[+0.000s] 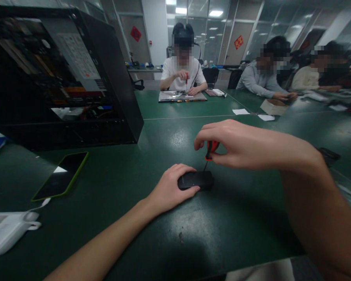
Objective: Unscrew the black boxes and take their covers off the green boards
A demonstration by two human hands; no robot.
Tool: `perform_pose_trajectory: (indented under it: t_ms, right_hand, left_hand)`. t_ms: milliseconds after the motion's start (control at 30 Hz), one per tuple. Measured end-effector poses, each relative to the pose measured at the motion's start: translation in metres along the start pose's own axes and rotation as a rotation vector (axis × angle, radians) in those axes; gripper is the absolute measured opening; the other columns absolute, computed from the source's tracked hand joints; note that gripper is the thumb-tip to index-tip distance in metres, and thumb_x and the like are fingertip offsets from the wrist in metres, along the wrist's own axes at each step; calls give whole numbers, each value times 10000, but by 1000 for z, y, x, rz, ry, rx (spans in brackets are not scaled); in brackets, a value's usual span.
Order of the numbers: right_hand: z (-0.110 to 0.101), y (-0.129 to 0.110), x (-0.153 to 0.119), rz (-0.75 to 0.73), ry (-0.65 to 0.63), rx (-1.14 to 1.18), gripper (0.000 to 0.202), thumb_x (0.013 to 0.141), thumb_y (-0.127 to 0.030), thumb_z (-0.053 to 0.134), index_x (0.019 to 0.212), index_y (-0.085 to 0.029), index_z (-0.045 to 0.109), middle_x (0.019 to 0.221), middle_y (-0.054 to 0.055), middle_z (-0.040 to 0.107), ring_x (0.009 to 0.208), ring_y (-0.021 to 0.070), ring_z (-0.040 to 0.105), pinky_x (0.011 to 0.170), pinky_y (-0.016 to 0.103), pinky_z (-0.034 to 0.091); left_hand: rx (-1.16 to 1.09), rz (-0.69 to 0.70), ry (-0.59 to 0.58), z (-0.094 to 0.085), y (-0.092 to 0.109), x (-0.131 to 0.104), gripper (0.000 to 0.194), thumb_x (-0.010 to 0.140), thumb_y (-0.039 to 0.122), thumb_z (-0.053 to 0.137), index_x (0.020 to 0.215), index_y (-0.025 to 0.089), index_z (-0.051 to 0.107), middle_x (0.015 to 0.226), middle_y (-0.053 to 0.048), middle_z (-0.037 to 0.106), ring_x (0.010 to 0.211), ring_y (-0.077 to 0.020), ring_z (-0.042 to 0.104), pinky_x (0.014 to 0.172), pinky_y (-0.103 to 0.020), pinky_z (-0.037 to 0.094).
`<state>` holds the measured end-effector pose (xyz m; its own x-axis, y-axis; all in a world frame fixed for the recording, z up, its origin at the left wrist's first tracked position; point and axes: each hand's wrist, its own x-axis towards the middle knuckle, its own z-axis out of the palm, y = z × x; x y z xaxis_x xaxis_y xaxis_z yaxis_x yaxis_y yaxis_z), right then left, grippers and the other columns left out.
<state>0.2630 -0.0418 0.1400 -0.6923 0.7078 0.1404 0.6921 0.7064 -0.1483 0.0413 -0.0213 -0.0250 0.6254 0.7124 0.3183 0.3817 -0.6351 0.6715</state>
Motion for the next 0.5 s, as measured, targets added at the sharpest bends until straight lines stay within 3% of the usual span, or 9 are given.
perform_pose_trajectory:
  t_ms: [200, 500]
  right_hand:
    - [-7, -6, -5, -35, 20, 74, 60, 847, -160, 662, 897, -173, 692, 864, 13, 705, 767, 143, 607, 695, 261, 415]
    - [-2, -9, 0, -102, -44, 135, 76, 856, -146, 642, 915, -180, 674, 863, 12, 695, 770, 147, 595, 708, 271, 412]
  left_hand:
    - [1, 10, -2, 1, -1, -1, 355, 842, 300, 820, 1160, 221, 684, 1143, -36, 722, 1074, -248, 645, 960, -396, 481]
    - [-23, 30, 11, 1, -1, -1, 359, 848, 285, 822, 1166, 224, 668, 1158, -22, 720, 1094, -232, 638, 978, -379, 474]
